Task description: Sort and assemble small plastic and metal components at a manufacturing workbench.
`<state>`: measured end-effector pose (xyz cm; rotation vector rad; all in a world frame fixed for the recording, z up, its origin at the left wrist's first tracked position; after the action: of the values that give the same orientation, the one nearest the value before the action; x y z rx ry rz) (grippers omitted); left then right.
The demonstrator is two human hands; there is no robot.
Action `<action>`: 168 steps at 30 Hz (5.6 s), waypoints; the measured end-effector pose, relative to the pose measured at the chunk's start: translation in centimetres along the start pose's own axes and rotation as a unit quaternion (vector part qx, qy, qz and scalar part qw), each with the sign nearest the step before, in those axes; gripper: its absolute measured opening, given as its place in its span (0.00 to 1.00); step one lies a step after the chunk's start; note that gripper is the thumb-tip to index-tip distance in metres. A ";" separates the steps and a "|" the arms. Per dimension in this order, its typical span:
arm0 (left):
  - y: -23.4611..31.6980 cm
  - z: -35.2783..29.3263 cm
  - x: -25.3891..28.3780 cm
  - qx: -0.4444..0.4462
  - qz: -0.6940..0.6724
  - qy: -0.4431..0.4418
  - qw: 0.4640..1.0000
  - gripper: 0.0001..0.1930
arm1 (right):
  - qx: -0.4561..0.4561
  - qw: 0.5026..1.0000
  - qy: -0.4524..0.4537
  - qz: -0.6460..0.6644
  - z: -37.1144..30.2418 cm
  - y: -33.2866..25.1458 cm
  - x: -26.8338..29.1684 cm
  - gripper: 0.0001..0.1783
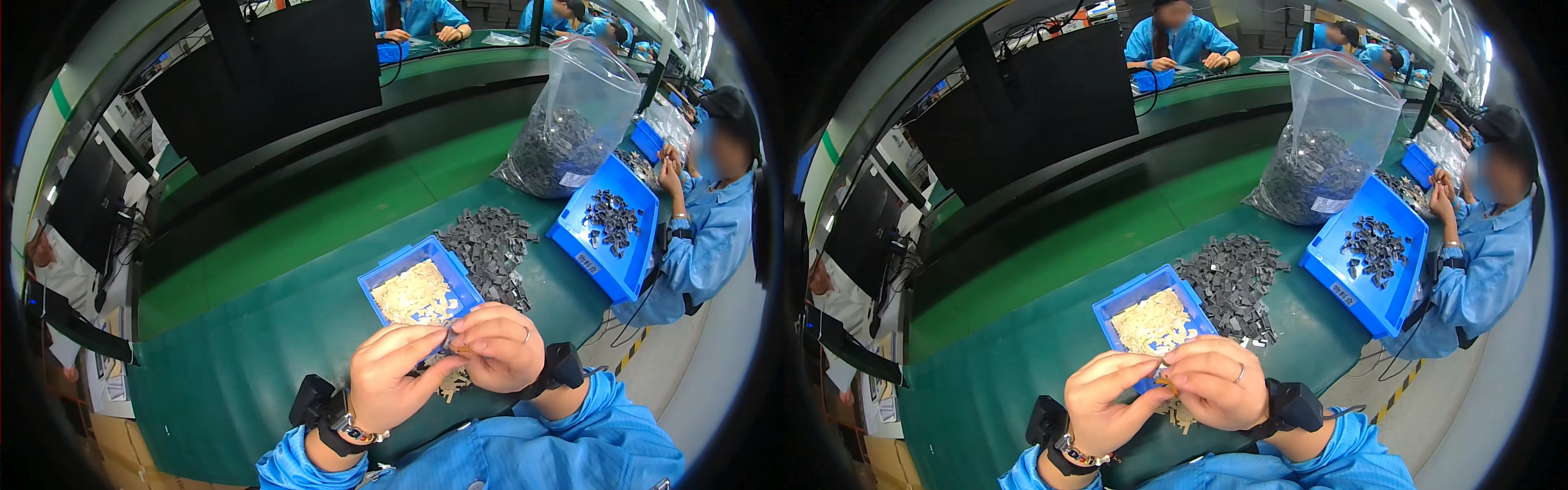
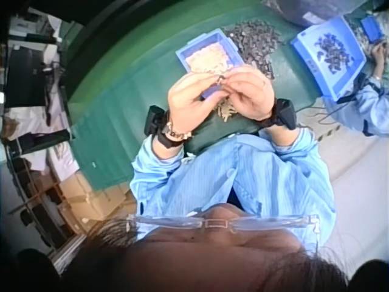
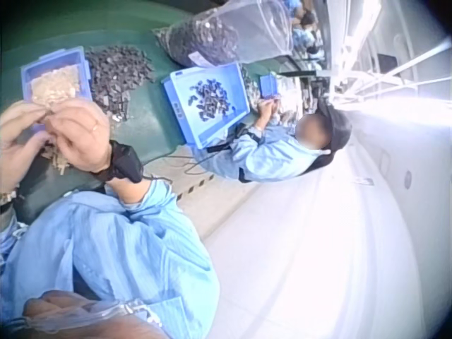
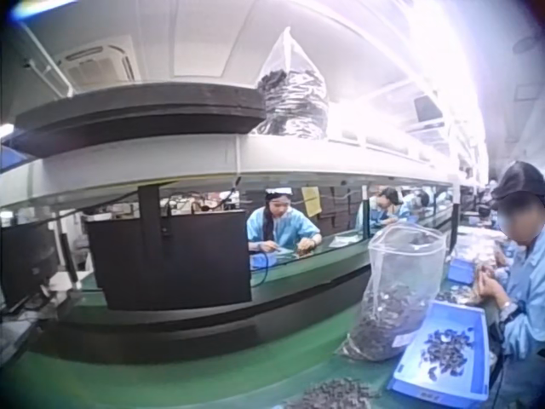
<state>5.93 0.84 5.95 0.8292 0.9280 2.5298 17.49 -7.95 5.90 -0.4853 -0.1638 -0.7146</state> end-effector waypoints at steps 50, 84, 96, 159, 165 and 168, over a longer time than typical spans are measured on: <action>0.9 0.2 0.3 -0.102 0.117 -0.002 0.988 0.12 | -0.404 0.893 -0.033 0.194 -1.0 3.6 -0.3 0.04; 1.1 0.4 0.4 -0.069 0.057 0.016 0.996 0.08 | -0.231 0.954 -0.064 0.178 -0.5 1.7 -0.4 0.13; 1.8 -0.2 0.3 -0.099 0.144 0.012 0.984 0.08 | -0.233 0.971 -0.057 -0.002 -0.6 2.6 2.7 0.04; -4.6 -1.9 -0.7 0.360 -0.274 -0.109 0.885 0.05 | -0.021 0.991 -0.126 -0.039 1.7 -0.4 -0.9 0.17; -3.6 -0.5 0.4 0.245 -0.098 -0.084 0.961 0.02 | -0.135 0.986 -0.091 -0.034 1.0 1.4 -2.1 0.11; -2.6 0.2 0.5 0.140 -0.028 -0.056 0.988 0.02 | -0.194 0.975 -0.108 0.004 0.8 2.2 -2.4 0.09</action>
<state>5.87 3.09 4.57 0.9988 1.2695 2.3098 17.16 -4.69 5.06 -0.9377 -0.2276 -0.6867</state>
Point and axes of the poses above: each hand's wrist, its own z-axis towards the middle knuckle, its own x-axis out of the back of the hand, y = z × x, the point moved 8 cm from there along z, towards the middle knuckle, and after that the axes turned 1 degree about z, right-handed, at the moved point
